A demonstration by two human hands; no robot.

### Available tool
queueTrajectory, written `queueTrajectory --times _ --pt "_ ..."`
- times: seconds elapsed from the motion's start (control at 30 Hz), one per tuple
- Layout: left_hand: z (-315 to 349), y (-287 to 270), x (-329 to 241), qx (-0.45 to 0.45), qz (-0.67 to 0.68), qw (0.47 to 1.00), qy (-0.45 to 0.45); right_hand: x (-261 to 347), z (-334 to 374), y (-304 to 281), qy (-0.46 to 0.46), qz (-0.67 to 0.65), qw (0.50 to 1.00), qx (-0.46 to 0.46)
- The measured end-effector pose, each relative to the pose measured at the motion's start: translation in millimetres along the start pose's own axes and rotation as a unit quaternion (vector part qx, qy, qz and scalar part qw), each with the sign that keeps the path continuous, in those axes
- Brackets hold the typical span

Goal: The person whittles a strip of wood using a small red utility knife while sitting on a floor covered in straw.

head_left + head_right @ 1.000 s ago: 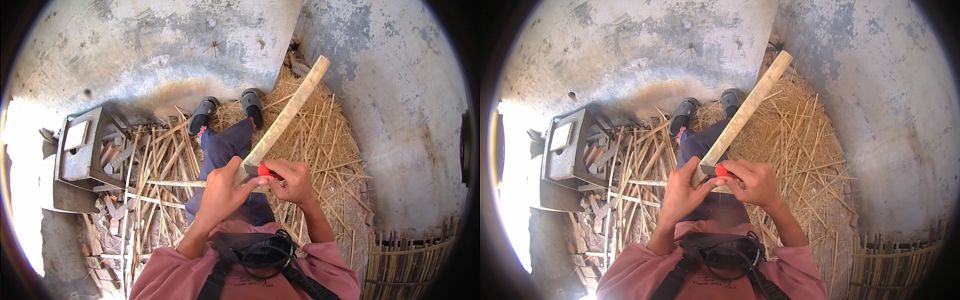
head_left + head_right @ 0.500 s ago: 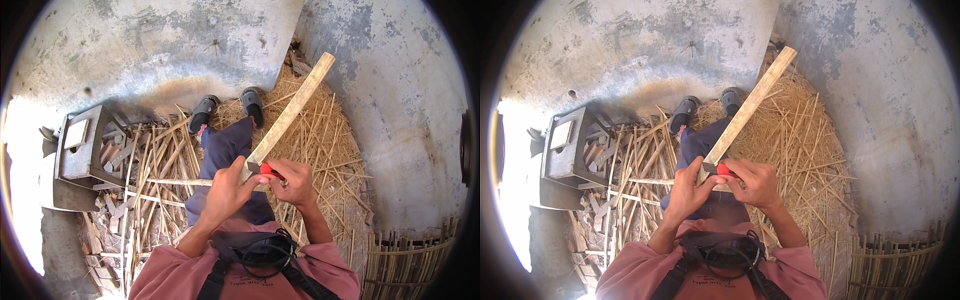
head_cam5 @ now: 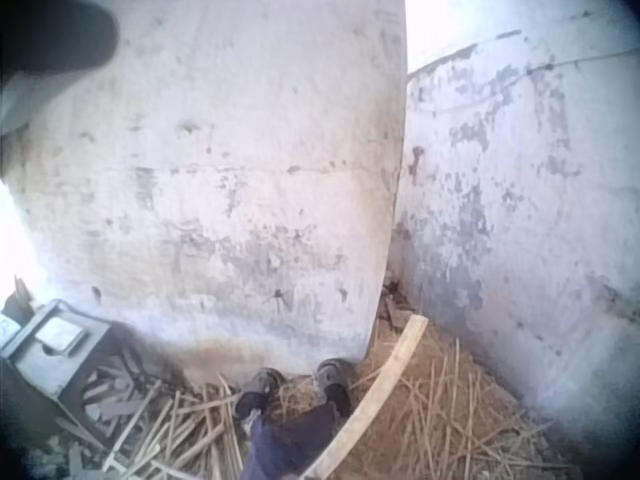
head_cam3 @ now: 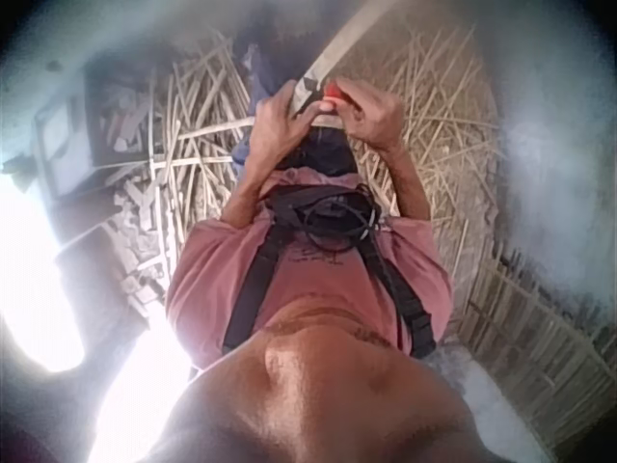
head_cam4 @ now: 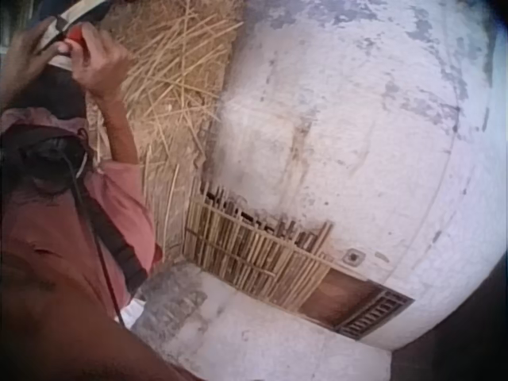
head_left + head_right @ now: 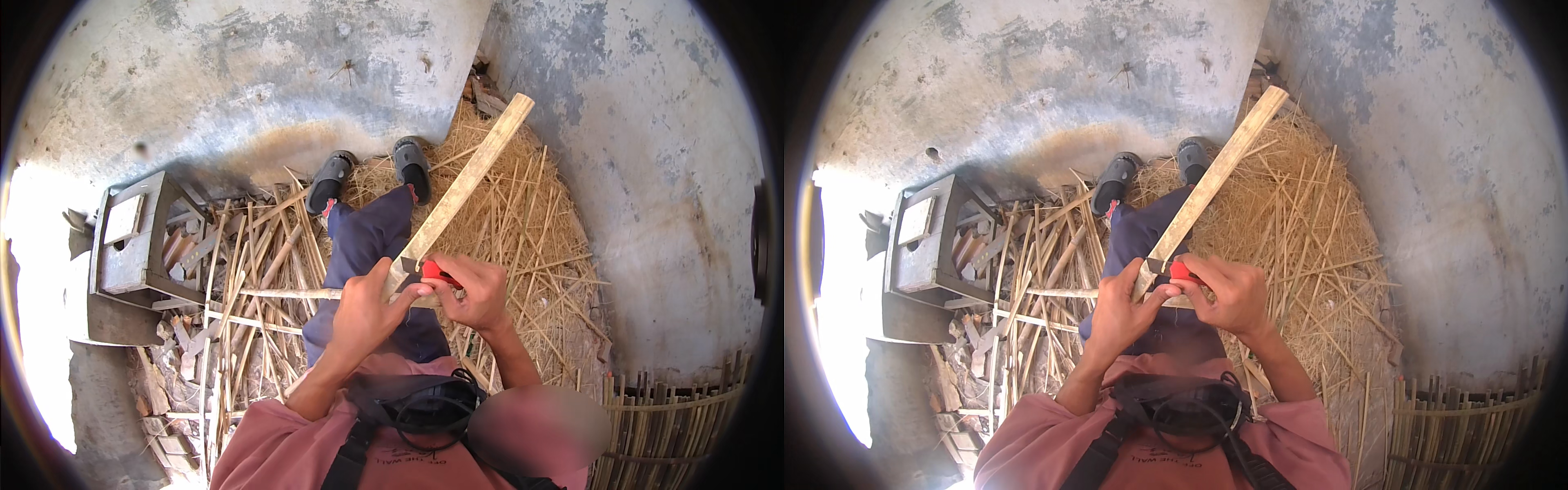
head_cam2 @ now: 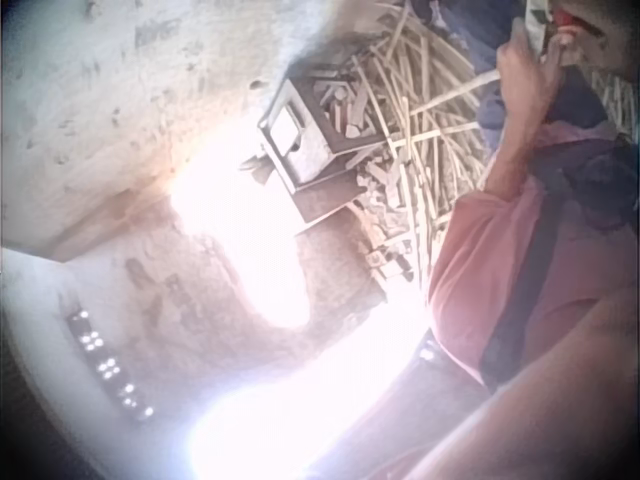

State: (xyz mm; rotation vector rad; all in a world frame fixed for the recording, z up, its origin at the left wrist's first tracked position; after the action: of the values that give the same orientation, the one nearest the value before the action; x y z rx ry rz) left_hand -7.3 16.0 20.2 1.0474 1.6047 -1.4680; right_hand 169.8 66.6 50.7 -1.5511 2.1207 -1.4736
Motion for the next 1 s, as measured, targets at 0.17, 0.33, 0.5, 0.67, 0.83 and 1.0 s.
queueTrajectory --times 0.17,0.33,0.5,0.67,0.83,1.0 --pt "3.9 -2.3 -2.8 0.014 -0.005 1.000 0.001 -2.3 -1.1 -2.9 -0.012 0.008 1.000 0.021" --pt "6.1 -2.2 1.5 0.019 -0.019 1.000 0.003 -1.4 -2.4 -4.6 -0.020 0.019 0.999 0.033" --pt "9.0 -4.0 2.0 0.002 -0.019 1.000 0.019 -2.8 -5.3 -4.6 -0.026 0.013 1.000 0.001" --pt "13.0 -6.0 4.3 0.001 -0.053 0.998 0.016 -2.2 -7.4 -6.7 -0.019 0.026 0.999 0.024" --pt "14.9 -8.8 3.5 0.009 -0.079 0.997 0.006 -4.0 -8.5 -7.7 -0.026 0.038 0.998 0.038" --pt "26.2 -5.4 13.5 -0.001 -0.077 0.997 -0.014 -11.1 -11.7 -14.8 -0.015 0.026 1.000 -0.005"
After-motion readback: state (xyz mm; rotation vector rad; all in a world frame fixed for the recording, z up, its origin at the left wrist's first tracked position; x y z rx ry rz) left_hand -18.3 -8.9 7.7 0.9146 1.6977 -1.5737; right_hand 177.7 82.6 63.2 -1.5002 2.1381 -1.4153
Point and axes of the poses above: each hand's wrist, its own z-axis away from the middle knuckle, its own y-axis out of the palm, x = y × z, the point moved 5 cm from there along -z, towards the middle knuckle, and after that the axes turned 9 degrees about x, right-handed, at the moved point
